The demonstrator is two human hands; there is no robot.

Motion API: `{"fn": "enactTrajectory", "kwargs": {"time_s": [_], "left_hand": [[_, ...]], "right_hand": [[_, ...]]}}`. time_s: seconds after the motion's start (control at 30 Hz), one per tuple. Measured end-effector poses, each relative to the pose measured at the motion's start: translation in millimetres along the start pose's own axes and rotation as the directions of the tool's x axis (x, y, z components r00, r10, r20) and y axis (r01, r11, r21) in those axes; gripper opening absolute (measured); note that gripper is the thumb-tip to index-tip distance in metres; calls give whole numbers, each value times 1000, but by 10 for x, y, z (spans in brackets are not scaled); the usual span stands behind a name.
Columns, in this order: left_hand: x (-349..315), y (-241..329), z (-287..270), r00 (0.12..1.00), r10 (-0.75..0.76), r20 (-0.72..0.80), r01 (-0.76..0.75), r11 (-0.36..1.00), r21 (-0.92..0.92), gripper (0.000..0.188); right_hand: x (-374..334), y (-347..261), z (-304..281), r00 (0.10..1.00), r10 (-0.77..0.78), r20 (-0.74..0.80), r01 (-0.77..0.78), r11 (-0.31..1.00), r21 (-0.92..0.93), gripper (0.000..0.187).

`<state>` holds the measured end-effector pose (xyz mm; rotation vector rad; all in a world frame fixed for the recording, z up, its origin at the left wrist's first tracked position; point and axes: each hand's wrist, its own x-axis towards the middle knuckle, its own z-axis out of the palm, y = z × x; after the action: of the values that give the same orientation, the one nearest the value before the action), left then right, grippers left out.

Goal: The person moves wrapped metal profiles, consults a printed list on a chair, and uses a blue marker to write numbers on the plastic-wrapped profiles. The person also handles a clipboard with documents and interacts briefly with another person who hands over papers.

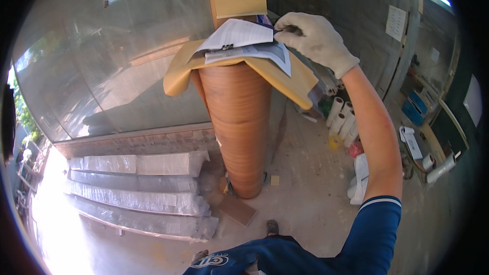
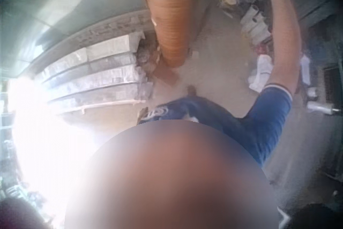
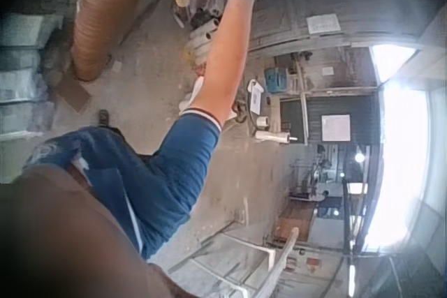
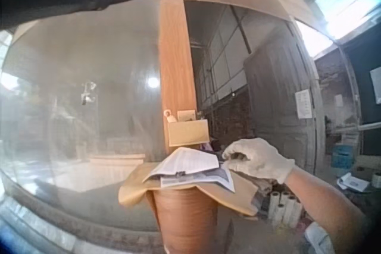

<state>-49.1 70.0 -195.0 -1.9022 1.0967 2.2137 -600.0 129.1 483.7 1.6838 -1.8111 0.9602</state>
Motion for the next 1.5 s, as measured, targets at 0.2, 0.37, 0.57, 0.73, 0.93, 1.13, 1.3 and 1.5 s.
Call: {"fn": "enactTrajectory", "kwargs": {"time_s": [0.2, 0.37, 0.57, 0.73, 0.93, 1.13, 1.3, 1.5], "left_hand": [[-140, 489, 1042, 989, 115, -90, -129, 978, -165, 36], [-367, 1049, 1345, 904, 422, -72, -421, 849, -320, 30], [-1246, 3075, 1681, 624, 779, 60, -731, 609, -307, 27], [-2356, 4436, 2282, 162, 941, 297, -756, 312, -575, 93], [-2886, 5123, 2521, 58, 966, 250, -579, 237, -780, 66], [-2855, 5018, 2303, 170, 982, 82, -868, 189, -459, 44], [-2772, 4819, 2072, 125, 992, 36, -907, 129, -402, 42], [-2556, 4730, 2030, 95, 985, -144, -660, -45, -750, 47]], "right_hand": [[550, 403, 261, 959, -239, 152, 274, 921, -276, 30], [577, 786, 471, 902, -364, 232, 429, 810, -400, 35], [642, 812, 766, 883, -468, 41, 437, 785, -440, 15], [276, 301, 740, 761, -648, -39, 570, 696, -436, 9], [-477, -189, 1185, 703, -704, 102, 708, 679, -193, 26], [-716, -44, 963, 865, -474, 167, 459, 880, 122, 48], [-920, 481, 841, 977, 211, 14, -185, 824, 536, 94], [-1446, 551, 1531, 774, 354, 525, -588, 93, 804, 118]]}}
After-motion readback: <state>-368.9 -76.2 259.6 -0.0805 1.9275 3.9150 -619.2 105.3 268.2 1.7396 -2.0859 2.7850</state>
